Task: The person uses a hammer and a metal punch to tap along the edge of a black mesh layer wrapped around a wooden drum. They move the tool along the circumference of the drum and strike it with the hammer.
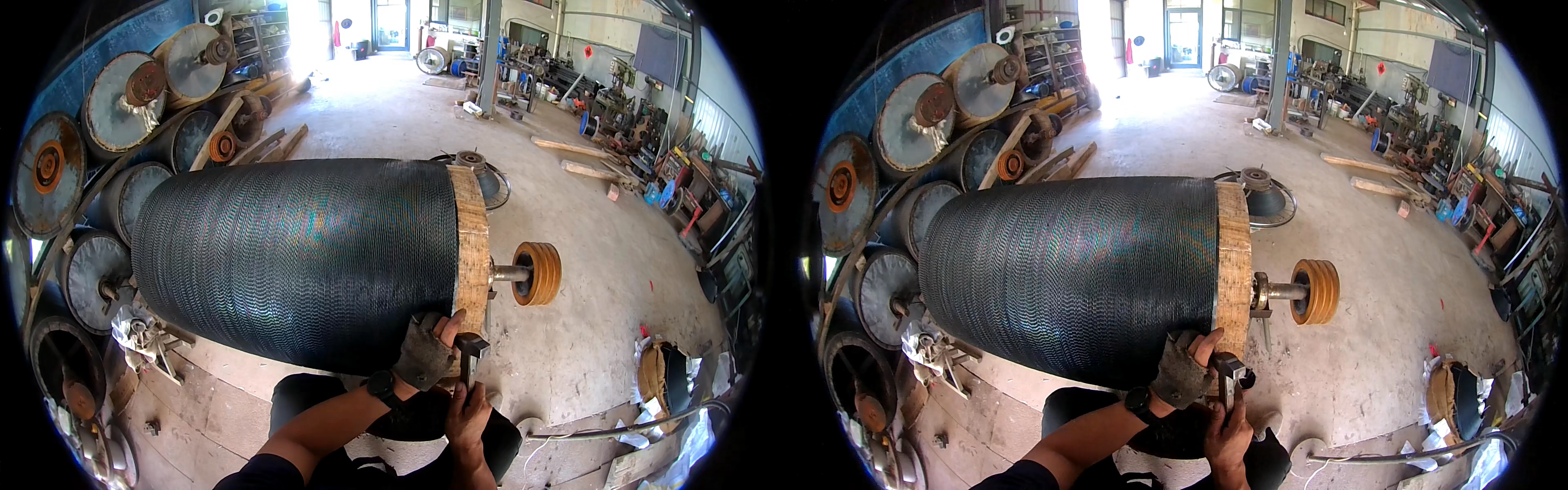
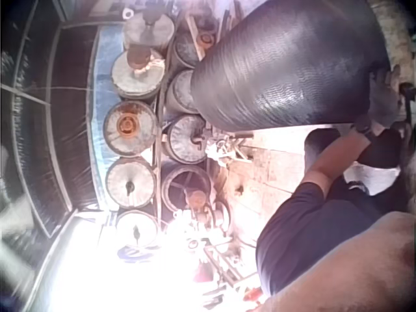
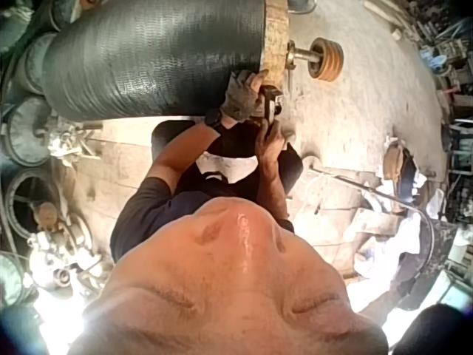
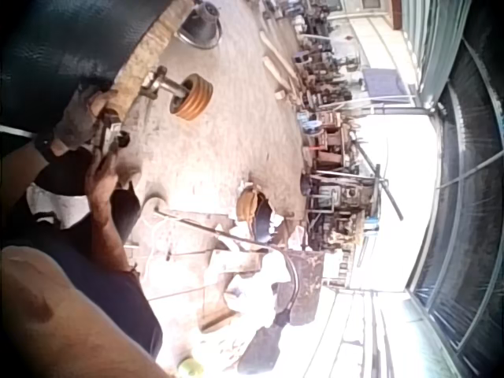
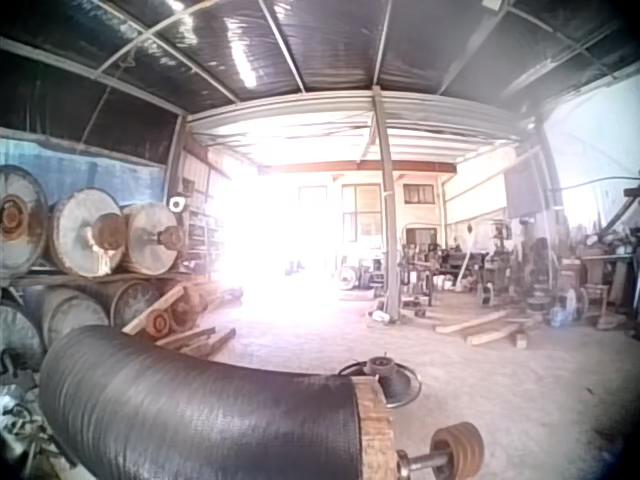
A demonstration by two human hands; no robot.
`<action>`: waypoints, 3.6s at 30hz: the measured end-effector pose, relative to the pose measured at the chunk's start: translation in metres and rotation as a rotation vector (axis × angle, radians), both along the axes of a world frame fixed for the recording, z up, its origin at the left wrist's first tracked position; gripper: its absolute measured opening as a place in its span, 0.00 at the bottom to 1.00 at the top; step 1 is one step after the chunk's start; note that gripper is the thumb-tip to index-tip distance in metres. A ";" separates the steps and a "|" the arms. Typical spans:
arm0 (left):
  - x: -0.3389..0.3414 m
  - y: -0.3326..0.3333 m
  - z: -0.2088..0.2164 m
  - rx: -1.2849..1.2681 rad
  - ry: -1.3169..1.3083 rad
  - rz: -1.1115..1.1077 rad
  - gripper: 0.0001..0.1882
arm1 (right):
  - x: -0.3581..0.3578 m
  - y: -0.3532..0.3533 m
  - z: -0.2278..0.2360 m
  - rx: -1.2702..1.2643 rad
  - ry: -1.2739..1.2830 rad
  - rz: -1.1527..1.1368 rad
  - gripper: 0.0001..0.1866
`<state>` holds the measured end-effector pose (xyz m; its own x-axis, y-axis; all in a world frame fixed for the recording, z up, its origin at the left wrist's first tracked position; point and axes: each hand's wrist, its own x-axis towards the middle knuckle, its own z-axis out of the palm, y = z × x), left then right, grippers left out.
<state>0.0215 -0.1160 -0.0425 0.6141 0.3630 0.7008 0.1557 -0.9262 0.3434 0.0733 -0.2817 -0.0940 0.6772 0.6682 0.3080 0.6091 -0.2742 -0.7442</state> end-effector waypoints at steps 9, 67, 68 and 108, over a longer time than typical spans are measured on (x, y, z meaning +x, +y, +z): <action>0.001 0.001 -0.001 0.040 -0.009 0.028 0.39 | -0.003 0.000 0.005 0.055 0.009 0.013 0.26; 0.003 0.003 -0.002 0.034 -0.041 0.008 0.36 | -0.004 0.005 0.001 0.166 0.094 -0.074 0.15; 0.002 0.003 -0.002 0.044 -0.042 0.013 0.36 | -0.004 0.005 0.002 0.159 0.083 -0.075 0.15; 0.005 0.002 -0.003 0.014 -0.108 0.002 0.36 | -0.001 0.005 0.001 0.076 -0.095 -0.143 0.14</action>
<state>0.0261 -0.1137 -0.0457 0.5340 0.3537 0.7679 0.1199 -0.9308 0.3454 0.0723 -0.2770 -0.0928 0.7294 0.5393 0.4209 0.6361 -0.3083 -0.7073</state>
